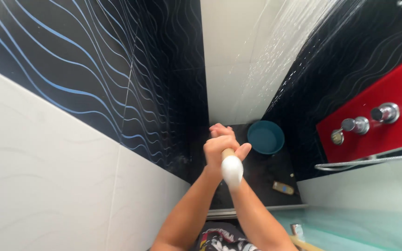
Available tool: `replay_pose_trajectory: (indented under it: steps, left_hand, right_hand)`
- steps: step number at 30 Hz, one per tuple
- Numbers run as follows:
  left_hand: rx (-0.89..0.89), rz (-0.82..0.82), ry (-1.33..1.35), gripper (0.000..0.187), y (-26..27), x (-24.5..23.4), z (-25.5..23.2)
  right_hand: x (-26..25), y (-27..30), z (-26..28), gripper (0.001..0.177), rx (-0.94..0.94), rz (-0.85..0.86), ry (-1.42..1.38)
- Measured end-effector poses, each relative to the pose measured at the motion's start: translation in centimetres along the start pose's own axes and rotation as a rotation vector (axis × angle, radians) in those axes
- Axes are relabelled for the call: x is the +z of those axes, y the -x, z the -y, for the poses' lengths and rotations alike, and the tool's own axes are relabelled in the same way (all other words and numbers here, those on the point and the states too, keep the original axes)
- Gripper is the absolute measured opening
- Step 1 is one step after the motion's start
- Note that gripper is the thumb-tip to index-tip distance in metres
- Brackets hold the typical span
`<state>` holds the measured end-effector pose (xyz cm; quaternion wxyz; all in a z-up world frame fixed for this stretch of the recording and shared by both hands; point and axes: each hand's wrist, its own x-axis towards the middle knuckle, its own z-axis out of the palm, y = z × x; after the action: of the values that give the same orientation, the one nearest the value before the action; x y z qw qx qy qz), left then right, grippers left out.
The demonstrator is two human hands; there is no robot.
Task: The person mops the floor of a hallway and a bathroom using a mop, then sprays a liquid from a bottle onto the bathroom floor and continues mopping under a running shower.
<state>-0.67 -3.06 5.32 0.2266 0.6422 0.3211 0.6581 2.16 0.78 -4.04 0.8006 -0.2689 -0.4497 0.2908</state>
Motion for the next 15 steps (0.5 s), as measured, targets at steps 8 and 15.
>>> replay_pose_trajectory:
  steps: [8,15]
  left_hand:
    - [0.283,0.07,0.136,0.021,2.3,-1.6,5.0]
    - [-0.336,-0.107,-0.142,0.017,10.2,1.3,18.9]
  right_hand:
    - [-5.8,4.5,-4.6,0.059,0.376,0.22,0.559]
    - [-12.0,8.3,-12.3,0.053,0.691,0.322,0.933]
